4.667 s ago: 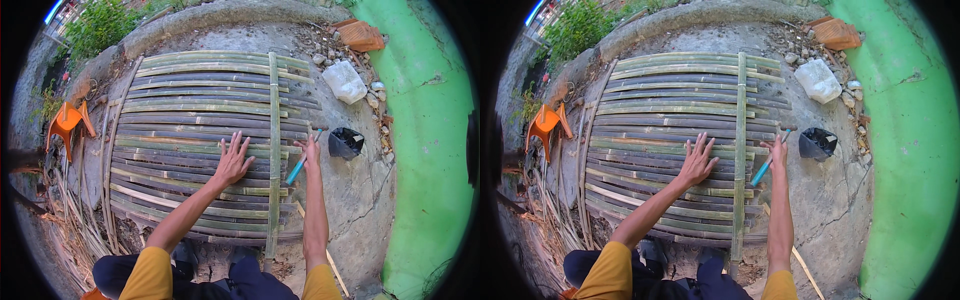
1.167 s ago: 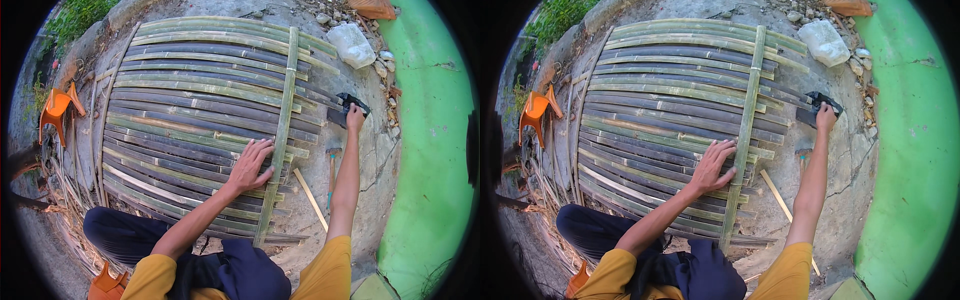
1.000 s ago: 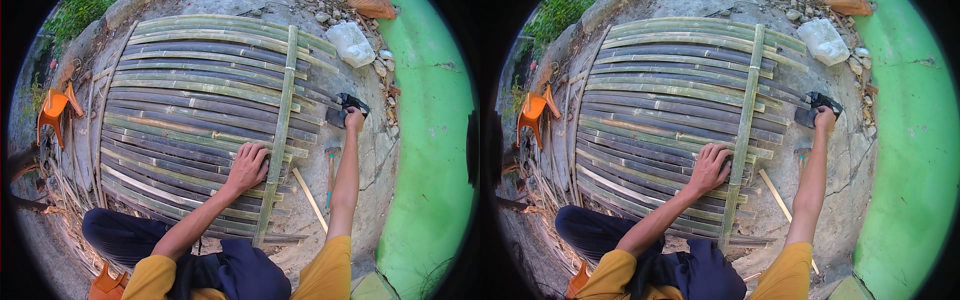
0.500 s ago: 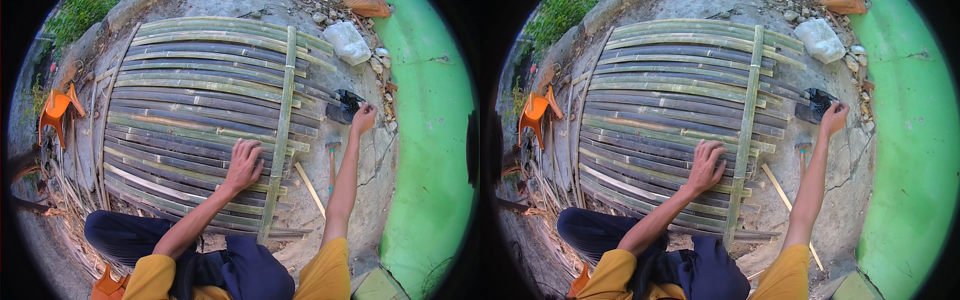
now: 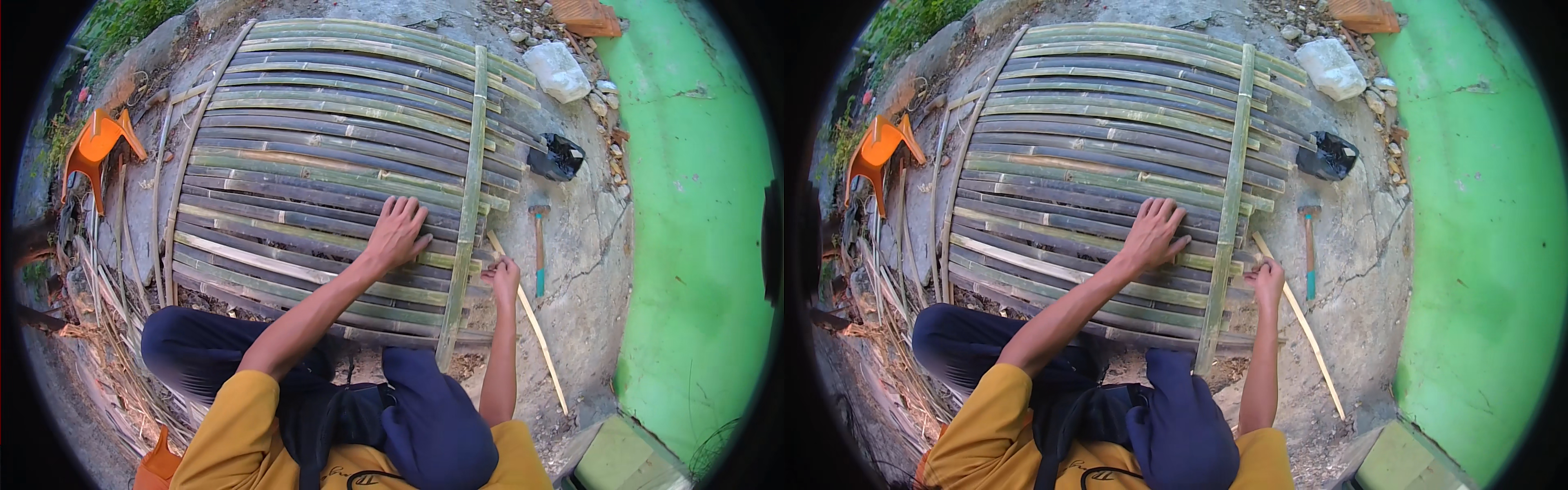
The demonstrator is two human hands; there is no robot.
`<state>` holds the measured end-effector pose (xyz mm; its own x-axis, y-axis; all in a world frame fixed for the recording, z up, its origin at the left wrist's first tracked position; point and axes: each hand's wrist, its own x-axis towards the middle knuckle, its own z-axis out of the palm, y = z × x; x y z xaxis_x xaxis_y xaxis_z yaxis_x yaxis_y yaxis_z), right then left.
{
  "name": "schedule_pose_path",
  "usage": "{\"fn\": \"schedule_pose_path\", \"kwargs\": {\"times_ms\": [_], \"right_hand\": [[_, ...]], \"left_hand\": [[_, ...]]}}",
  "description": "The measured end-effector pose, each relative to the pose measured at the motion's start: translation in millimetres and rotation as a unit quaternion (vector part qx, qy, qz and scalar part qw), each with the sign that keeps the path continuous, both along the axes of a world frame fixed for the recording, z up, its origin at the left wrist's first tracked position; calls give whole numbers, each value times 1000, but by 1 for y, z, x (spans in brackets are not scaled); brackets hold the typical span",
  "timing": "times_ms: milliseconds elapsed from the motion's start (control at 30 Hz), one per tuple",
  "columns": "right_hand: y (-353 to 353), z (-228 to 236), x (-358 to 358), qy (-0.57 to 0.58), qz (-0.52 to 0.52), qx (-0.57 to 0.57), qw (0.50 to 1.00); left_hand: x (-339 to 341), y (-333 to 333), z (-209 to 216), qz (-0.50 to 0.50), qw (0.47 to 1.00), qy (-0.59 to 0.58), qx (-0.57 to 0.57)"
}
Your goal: The person constructs a bamboo mat by aligning bamboo slats on a frame and securing them using a hammer and small nails.
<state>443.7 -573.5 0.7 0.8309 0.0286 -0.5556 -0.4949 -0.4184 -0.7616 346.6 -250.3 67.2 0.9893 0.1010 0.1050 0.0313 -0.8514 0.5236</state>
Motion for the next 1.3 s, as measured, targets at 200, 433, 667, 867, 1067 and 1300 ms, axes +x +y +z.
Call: {"fn": "schedule_pose_path", "kwargs": {"times_ms": [200,433,667,867,1067,1300], "right_hand": [[12,27,-11,50,-118,131,983],[21,41,-7,49,-64,122,989],[5,56,-37,14,-21,90,996],[-5,45,-92,45,-76,124,988],[-19,31,-105,20,-76,148,986],[-13,65,-100,-278,-41,-16,960]], "left_hand": [[20,6,-10,-51,993,94,53],[29,25,-17,-80,988,127,41],[22,29,-16,-100,986,130,-25],[-3,20,-25,-131,977,164,-34],[-19,-12,-3,-74,988,136,-26],[-13,-89,-4,-35,999,-30,-19]]}}
